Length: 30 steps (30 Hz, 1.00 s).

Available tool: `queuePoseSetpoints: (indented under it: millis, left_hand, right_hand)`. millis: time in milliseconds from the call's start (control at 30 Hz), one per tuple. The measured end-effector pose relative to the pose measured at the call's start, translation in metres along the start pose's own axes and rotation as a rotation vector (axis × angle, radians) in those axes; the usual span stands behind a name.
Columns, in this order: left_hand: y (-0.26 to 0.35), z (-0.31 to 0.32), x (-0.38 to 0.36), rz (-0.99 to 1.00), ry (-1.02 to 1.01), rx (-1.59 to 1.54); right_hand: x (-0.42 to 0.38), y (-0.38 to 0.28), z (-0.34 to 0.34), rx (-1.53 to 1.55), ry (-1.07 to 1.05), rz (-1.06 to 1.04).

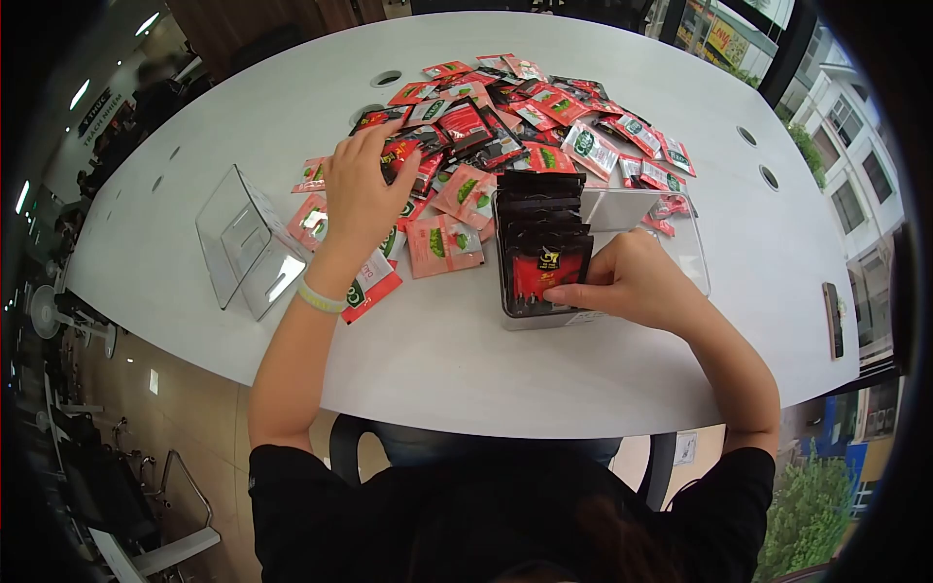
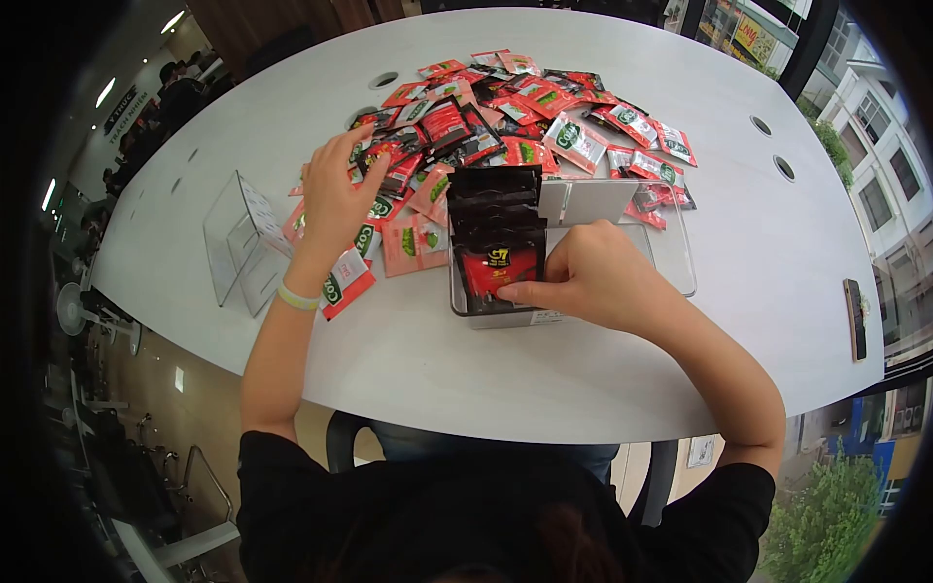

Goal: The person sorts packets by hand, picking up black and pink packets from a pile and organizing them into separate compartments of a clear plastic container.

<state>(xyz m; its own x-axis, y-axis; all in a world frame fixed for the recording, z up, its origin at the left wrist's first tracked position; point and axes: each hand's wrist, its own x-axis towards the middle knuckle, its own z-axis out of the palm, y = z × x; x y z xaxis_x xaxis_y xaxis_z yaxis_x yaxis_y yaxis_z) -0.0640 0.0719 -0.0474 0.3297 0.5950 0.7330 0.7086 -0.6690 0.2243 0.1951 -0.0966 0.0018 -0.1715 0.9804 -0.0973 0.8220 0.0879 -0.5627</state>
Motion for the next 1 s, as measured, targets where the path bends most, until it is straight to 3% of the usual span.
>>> queuePoseSetpoints:
  millis: [100,133,333,467,567,600,667,700,767,800,833,900,1000]
  left_hand:
    - [-0.042,0.023,-0.012,0.026,-0.103,0.197]
    - [-0.044,0.024,-0.013,-0.137,-0.289,0.153]
    - [-0.043,0.026,-0.012,0.107,-0.218,0.27]
    - [-0.032,0.017,-0.001,0.076,-0.319,0.358]
    - [-0.021,0.007,0.004,-0.052,0.088,0.295]
    - [-0.016,0.001,0.005,-0.047,0.088,0.292]
    - [-0.006,-0.013,0.005,0.129,0.366,-0.019]
    - [0.008,-0.023,0.003,0.22,0.377,-0.077]
    - [0.031,-0.033,0.009,0.615,0.466,-0.07]
    - [0.053,-0.045,-0.003,0.595,0.338,-0.058]
    - [0.066,-0.043,-0.009,0.646,0.367,0.008]
    - [0.084,-0.039,-0.018,0.691,0.371,0.099]
    - [0.085,-0.028,-0.023,0.772,0.417,0.133]
  right_hand:
    - [-0.002,0.003,0.004,-0.048,0.079,-0.066]
    - [-0.003,0.005,0.006,-0.071,0.129,-0.11]
    - [-0.004,0.01,0.014,-0.173,0.246,-0.201]
    - [-0.004,0.011,0.015,-0.194,0.259,-0.217]
    - [-0.005,0.012,0.016,-0.2,0.306,-0.24]
    - [-0.005,0.013,0.017,-0.197,0.346,-0.316]
    - [-0.005,0.013,0.016,-0.19,0.391,-0.388]
    - [-0.006,0.01,0.011,0.131,0.326,-0.317]
    - [-0.005,0.013,0.001,0.675,0.155,-0.164]
    - [-0.001,0.016,-0.002,0.866,0.112,-0.193]
    - [0.001,0.02,-0.003,1.057,0.068,-0.222]
    - [0.002,0.017,0.002,1.029,0.123,-0.275]
    - [0.0,0.02,-0.009,1.185,-0.086,-0.313]
